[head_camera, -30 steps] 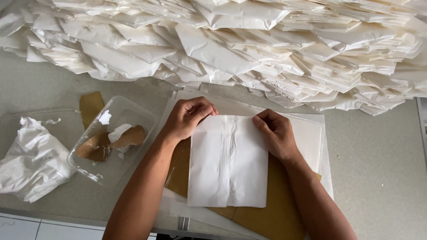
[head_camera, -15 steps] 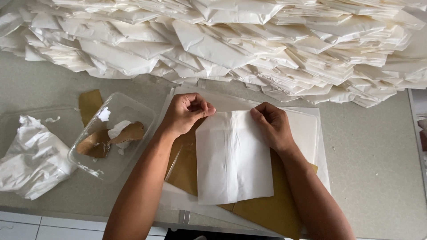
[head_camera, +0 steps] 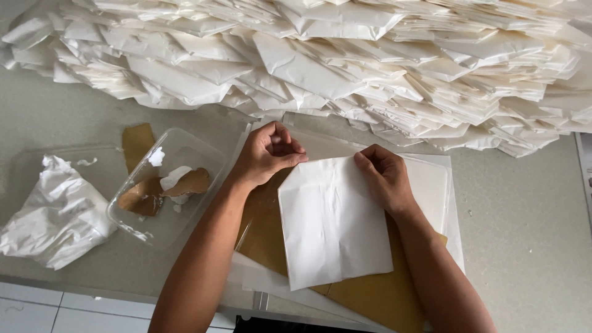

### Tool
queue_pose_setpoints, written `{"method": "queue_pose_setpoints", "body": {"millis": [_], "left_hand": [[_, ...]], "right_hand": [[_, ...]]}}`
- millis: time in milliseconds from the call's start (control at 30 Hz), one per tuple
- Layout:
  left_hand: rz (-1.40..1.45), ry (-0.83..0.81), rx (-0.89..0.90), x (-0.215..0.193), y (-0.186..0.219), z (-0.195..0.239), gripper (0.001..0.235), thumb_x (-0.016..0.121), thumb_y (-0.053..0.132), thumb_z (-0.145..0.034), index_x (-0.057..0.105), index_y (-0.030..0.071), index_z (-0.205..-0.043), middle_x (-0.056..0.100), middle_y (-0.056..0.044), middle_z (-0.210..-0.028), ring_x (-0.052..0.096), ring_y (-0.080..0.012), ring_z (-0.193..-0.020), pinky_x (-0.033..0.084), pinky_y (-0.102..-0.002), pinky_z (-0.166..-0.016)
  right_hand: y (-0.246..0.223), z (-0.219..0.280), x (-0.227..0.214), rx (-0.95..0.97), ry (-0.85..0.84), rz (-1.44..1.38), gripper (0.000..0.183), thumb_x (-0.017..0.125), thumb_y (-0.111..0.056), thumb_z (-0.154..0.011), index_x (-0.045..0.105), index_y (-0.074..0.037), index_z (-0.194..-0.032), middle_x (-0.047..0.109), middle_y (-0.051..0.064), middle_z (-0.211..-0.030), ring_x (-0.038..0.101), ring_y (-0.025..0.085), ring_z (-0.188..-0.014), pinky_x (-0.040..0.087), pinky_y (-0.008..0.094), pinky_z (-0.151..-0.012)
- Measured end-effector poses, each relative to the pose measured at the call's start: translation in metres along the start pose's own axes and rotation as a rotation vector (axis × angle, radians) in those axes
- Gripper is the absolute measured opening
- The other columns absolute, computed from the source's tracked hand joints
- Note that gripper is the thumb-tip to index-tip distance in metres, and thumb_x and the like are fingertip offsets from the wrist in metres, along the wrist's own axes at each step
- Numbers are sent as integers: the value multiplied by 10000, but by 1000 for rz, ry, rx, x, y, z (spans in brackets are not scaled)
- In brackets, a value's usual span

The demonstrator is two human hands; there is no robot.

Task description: Folding white paper or plastic sheets around a cardboard template to create packaging for pastries.

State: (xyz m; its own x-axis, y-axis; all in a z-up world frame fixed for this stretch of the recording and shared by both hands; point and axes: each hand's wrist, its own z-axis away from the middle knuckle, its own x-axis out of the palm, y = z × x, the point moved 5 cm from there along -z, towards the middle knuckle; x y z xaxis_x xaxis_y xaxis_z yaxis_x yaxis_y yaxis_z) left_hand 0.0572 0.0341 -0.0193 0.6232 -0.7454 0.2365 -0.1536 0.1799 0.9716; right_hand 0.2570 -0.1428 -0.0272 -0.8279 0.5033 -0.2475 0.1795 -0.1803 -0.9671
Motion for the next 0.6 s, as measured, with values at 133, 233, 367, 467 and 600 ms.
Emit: {"method": "queue_pose_setpoints", "body": {"millis": [133, 233, 367, 467, 600], "left_hand": [[-34, 27, 5, 1, 7, 1, 246, 813, -14, -805, 584, 51, -866, 749, -137, -848, 727, -138, -752, 614, -255, -680], [-72, 13, -2, 3, 14, 2, 202, 751, 44, -889, 581, 30, -998, 748, -170, -942, 715, -138, -771, 603, -252, -680], [-266, -53, 42, 10, 8, 1, 398, 781, 31, -846, 561, 7, -1177, 740, -201, -972, 723, -182, -699, 574, -256, -592], [-298, -51, 35, 4, -1, -2, 387, 753, 6, -838, 577, 21, -1182, 727, -158, -924, 697, -165, -691, 561, -251, -582], [-205, -30, 81, 2, 6, -1, 343, 739, -27, -842, 573, 5, -1140, 707, -201, -1020, 693, -163, -711, 567, -244, -608]], "right_hand": [[3, -3, -3, 14, 20, -7, 299, 654, -257, -1026, 711, 23, -939, 649, 180, -667, 635, 243, -547, 542, 325, -478], [7, -2, -3, 41, 43, -30, 283, 649, -238, -1026, 708, 27, -948, 649, 187, -664, 638, 256, -529, 548, 326, -475], [23, -6, -5, 26, 59, -17, 252, 634, -212, -1035, 691, 11, -931, 641, 144, -627, 617, 203, -505, 529, 297, -439], [9, -3, -3, 50, 60, -22, 250, 643, -223, -1024, 703, 3, -937, 645, 137, -615, 608, 197, -493, 531, 306, -426], [11, -2, -2, 48, -36, -64, 247, 587, -202, -1042, 678, 24, -1006, 649, 141, -614, 617, 195, -497, 539, 300, -435]]}}
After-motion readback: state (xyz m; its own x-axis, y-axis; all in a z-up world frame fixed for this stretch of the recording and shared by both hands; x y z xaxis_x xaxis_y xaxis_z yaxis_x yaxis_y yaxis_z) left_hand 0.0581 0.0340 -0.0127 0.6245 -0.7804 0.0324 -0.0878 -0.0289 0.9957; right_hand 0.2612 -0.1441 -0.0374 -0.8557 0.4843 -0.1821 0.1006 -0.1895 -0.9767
